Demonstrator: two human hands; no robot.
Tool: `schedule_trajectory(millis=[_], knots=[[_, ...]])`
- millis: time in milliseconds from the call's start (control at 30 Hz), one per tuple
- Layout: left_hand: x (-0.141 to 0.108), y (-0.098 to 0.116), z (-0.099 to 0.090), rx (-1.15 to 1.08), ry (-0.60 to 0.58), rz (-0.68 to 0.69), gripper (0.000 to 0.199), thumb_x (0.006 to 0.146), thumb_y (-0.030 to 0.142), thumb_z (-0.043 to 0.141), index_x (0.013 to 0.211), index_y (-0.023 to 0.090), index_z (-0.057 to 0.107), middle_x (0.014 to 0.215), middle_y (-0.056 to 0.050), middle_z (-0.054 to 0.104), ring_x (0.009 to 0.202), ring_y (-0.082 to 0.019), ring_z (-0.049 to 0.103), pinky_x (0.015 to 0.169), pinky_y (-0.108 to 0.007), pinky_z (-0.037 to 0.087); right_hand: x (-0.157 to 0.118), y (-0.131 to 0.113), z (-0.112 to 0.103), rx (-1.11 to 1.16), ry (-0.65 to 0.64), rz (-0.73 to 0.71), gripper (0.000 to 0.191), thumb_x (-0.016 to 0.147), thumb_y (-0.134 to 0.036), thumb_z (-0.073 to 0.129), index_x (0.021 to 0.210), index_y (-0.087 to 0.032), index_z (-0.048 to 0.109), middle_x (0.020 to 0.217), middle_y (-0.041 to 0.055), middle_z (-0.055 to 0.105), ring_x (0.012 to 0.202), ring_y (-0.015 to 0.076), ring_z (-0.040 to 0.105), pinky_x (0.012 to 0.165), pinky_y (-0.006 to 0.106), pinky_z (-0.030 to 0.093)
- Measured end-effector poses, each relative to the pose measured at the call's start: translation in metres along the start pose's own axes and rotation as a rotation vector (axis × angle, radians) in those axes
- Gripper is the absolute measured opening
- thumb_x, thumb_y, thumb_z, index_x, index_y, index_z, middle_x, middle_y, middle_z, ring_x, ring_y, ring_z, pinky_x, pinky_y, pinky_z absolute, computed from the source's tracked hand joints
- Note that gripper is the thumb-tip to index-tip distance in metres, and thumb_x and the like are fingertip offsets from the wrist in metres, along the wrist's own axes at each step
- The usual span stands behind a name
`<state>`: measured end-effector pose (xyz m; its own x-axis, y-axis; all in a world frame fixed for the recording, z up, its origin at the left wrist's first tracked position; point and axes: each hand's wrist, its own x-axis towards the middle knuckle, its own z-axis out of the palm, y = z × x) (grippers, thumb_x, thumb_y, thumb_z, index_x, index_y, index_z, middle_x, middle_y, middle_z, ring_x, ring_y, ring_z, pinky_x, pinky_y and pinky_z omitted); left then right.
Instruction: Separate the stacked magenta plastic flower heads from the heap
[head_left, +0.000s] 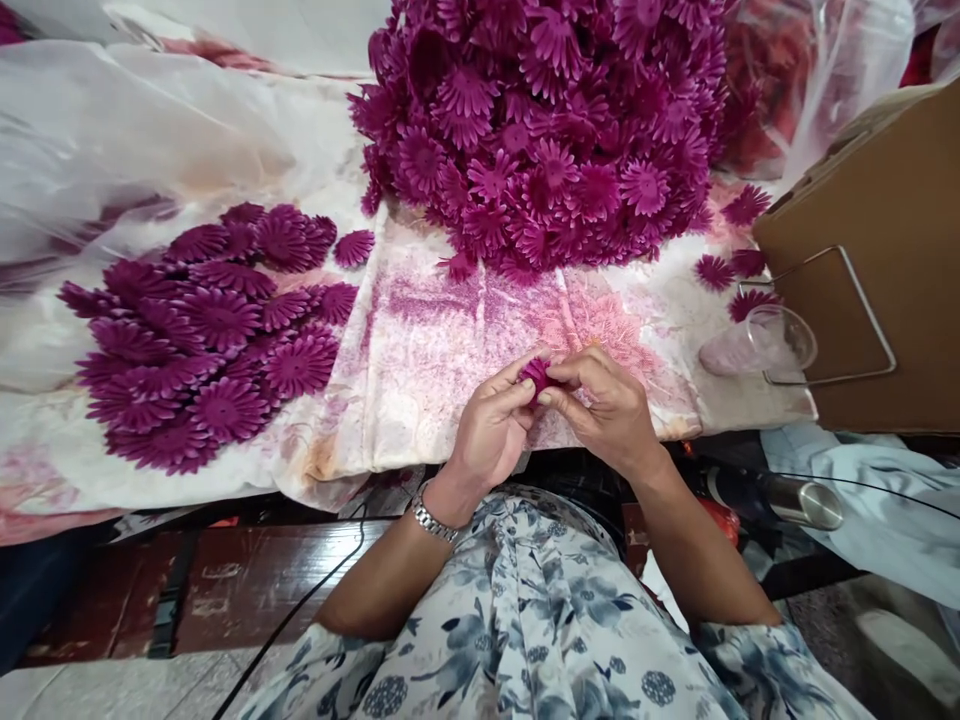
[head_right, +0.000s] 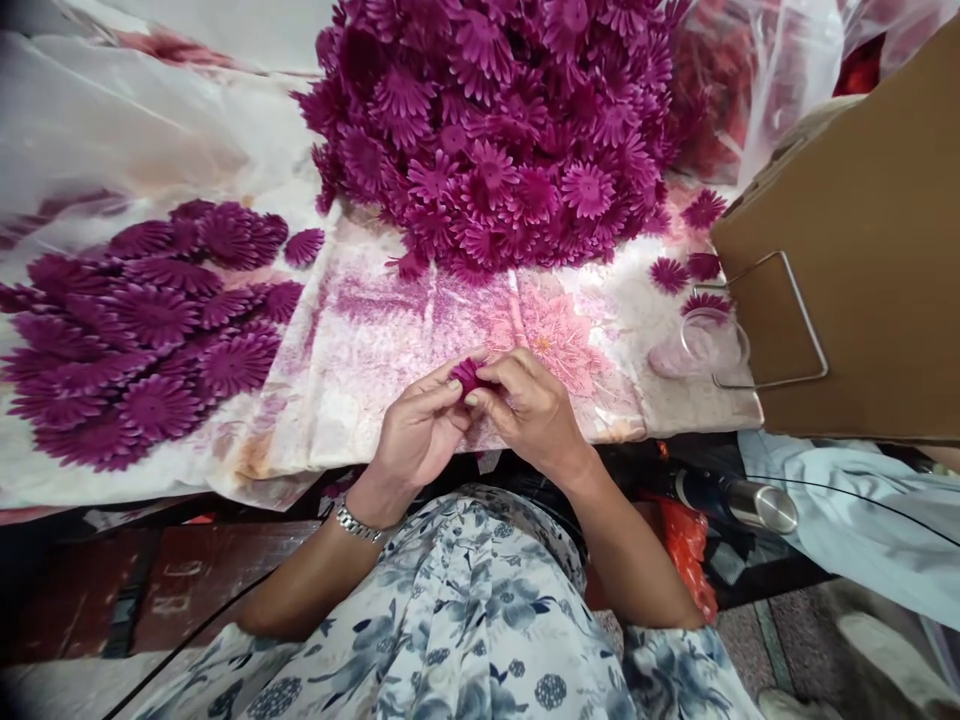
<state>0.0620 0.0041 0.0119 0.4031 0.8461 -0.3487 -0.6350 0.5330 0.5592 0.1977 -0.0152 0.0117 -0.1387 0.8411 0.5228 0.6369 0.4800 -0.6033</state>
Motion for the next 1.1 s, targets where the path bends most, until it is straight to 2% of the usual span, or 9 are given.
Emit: schedule_trajectory(millis=[267, 433, 567, 633, 767, 900, 1000, 1100], knots=[[-0.006, -0.002, -0.006, 0.051, -0.086, 0.019, 0.031, 0.066, 0.013, 0.072, 0.097, 0.016, 0.073, 0.091, -0.003, 0.073, 0.083, -0.009, 0.063, 0.083, -0.015, 0.045, 0.000, -0.004, 0.001, 0.013, 0.012, 0.002, 0.006, 0.085, -0.015, 0.056, 0.083, -0.017, 0.062, 0.071, 0.0013, 0.061, 0.067, 0.0105, 0.058, 0.062, 0.024, 0.048], [-0.005, -0.002, -0.008, 0.064, -0.050, 0.023, 0.029, 0.065, 0.016, 0.076, 0.094, 0.014, 0.073, 0.084, -0.004, 0.073, 0.080, -0.010, 0.065, 0.079, -0.016, 0.048, 0.001, -0.004, -0.003, 0.086, 0.020, 0.124, 0.008, 0.085, -0.020, 0.058, 0.077, -0.017, 0.060, 0.067, -0.0013, 0.058, 0.061, 0.0091, 0.055, 0.058, 0.023, 0.044], [-0.004, -0.001, -0.008, 0.024, -0.025, 0.011, 0.020, 0.066, 0.018, 0.075, 0.085, 0.013, 0.073, 0.076, -0.004, 0.072, 0.067, -0.012, 0.065, 0.070, -0.024, 0.054, 0.009, -0.002, -0.007, 0.030, 0.168, 0.228, 0.009, 0.085, -0.021, 0.058, 0.076, -0.018, 0.059, 0.066, -0.0026, 0.057, 0.059, 0.0085, 0.053, 0.056, 0.022, 0.043], [-0.005, 0.001, -0.006, -0.006, -0.034, -0.001, 0.020, 0.069, 0.018, 0.072, 0.089, 0.014, 0.072, 0.080, -0.004, 0.072, 0.070, -0.012, 0.065, 0.068, -0.025, 0.055, 0.015, -0.003, -0.006, -0.007, 0.165, 0.168, 0.008, 0.085, -0.020, 0.058, 0.078, -0.018, 0.060, 0.067, -0.0021, 0.057, 0.059, 0.0086, 0.053, 0.055, 0.022, 0.042], [-0.006, 0.005, -0.004, -0.076, -0.040, 0.037, 0.016, 0.074, 0.022, 0.066, 0.088, 0.016, 0.072, 0.083, -0.002, 0.069, 0.073, -0.008, 0.062, 0.067, -0.017, 0.052, 0.021, -0.007, 0.003, -0.140, 0.120, -0.016, 0.007, 0.085, -0.016, 0.055, 0.080, -0.016, 0.060, 0.069, 0.0012, 0.059, 0.064, 0.0103, 0.055, 0.059, 0.023, 0.045], [-0.004, 0.003, -0.006, 0.014, -0.005, 0.060, 0.034, 0.069, 0.016, 0.072, 0.102, 0.020, 0.070, 0.091, -0.001, 0.070, 0.082, -0.008, 0.062, 0.078, -0.015, 0.048, 0.016, -0.009, 0.013, -0.156, 0.111, -0.016, 0.009, 0.086, -0.017, 0.053, 0.079, -0.017, 0.059, 0.068, 0.0006, 0.058, 0.063, 0.0101, 0.054, 0.060, 0.023, 0.045], [-0.002, -0.001, -0.011, 0.072, 0.044, 0.103, 0.039, 0.063, 0.011, 0.075, 0.101, 0.020, 0.070, 0.095, -0.001, 0.071, 0.087, -0.010, 0.062, 0.086, -0.018, 0.045, 0.013, -0.007, 0.015, -0.067, 0.123, 0.096, 0.010, 0.086, -0.021, 0.054, 0.078, -0.018, 0.058, 0.067, -0.0017, 0.056, 0.061, 0.0092, 0.053, 0.058, 0.023, 0.044], [-0.002, -0.002, -0.014, 0.108, 0.082, 0.119, 0.042, 0.062, 0.015, 0.077, 0.102, 0.019, 0.069, 0.097, -0.003, 0.071, 0.085, -0.013, 0.063, 0.087, -0.025, 0.045, 0.016, 0.010, 0.005, -0.114, 0.265, 0.255, 0.013, 0.087, -0.027, 0.052, 0.080, -0.018, 0.058, 0.065, -0.0030, 0.055, 0.055, 0.0086, 0.049, 0.052, 0.023, 0.040]])
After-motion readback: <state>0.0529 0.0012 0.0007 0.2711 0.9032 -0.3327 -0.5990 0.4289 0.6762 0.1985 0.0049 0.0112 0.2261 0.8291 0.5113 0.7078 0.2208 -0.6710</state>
